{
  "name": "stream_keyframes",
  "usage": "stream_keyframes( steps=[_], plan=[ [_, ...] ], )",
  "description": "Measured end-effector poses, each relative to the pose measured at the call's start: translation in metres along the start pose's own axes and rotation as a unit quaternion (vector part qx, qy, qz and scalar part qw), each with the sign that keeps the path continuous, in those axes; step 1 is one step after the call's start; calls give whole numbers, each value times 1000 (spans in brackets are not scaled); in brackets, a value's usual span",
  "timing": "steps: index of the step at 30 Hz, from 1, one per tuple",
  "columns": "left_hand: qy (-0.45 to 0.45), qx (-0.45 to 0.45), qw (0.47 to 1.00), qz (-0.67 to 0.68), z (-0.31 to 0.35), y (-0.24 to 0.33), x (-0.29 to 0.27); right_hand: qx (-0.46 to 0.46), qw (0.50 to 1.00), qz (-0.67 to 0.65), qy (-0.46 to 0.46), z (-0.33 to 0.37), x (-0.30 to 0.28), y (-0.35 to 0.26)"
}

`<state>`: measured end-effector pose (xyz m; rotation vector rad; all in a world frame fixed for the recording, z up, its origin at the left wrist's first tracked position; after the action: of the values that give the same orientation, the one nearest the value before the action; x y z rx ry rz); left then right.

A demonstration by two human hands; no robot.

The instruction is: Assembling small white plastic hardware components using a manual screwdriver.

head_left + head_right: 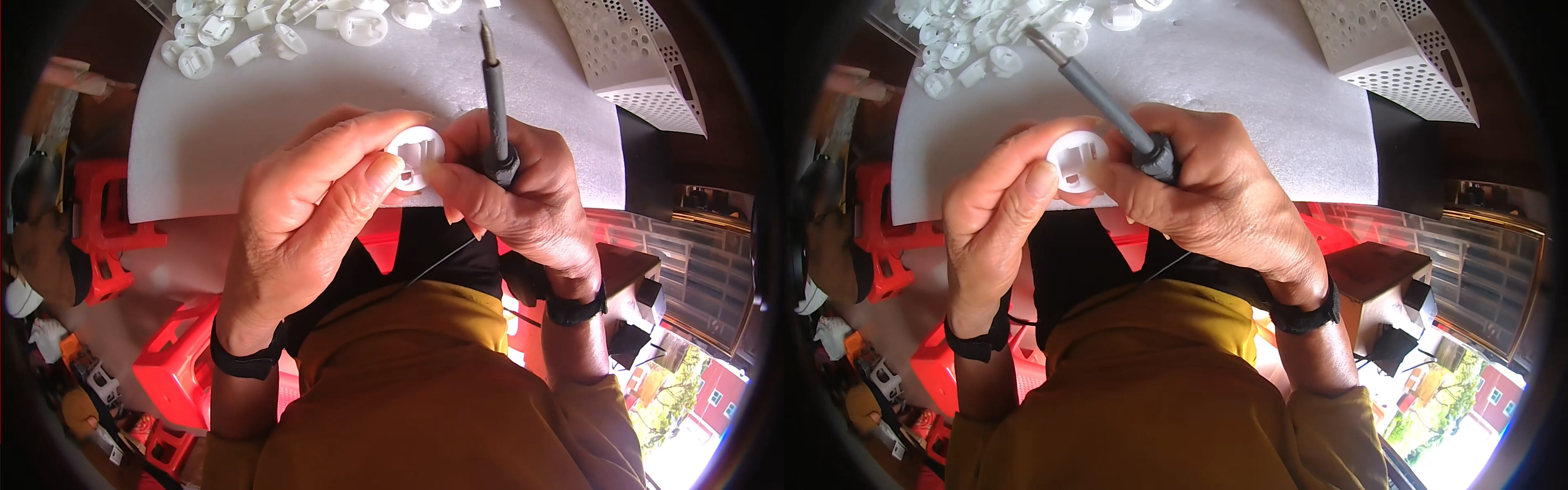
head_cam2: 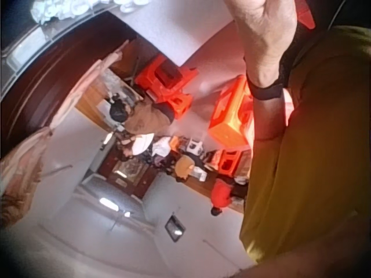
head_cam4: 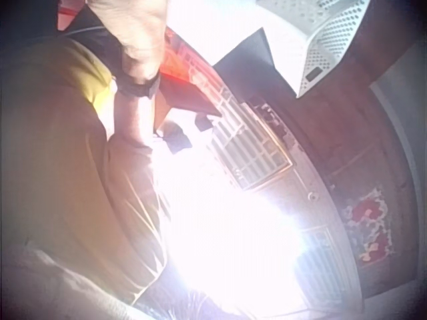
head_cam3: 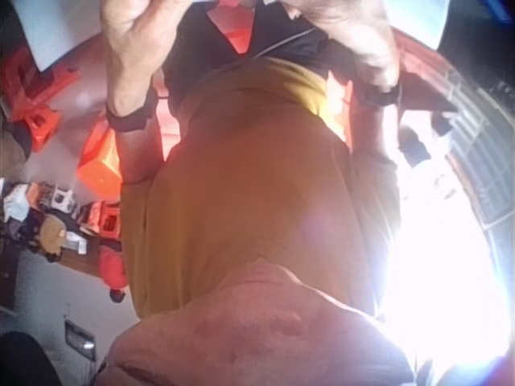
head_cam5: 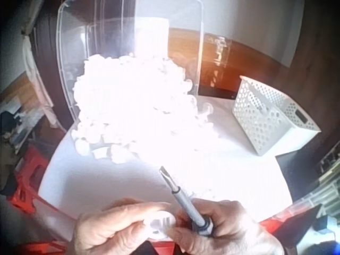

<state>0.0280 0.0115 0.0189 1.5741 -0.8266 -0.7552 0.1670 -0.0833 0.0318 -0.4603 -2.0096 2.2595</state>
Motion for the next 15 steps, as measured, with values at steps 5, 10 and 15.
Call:
stream_keyframes(
  steps=[5, 10, 15],
  plan=[
    [5, 41, 998, -39, -1, 1, -2, 32, 999, -11, -17, -4, 4, -7],
    [10, 26, 1000, 1, 0, -6, -3, -25, 996, 73, -37, -8, 5, -6],
    [6, 34, 999, 3, -3, -8, -4, -54, 997, 49, -30, -10, 6, -3]
  ],
)
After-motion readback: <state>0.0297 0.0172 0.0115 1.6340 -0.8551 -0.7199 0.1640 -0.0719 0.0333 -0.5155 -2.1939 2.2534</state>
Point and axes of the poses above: each hand's wrist, its own z-axis away from the middle knuckle, its own x-axis out of the palm, y = z × x, the point moved 4 cm from there along -z, towards the middle knuckle, and after that the axes turned 4 degrees about -x, right-handed, at the moved point
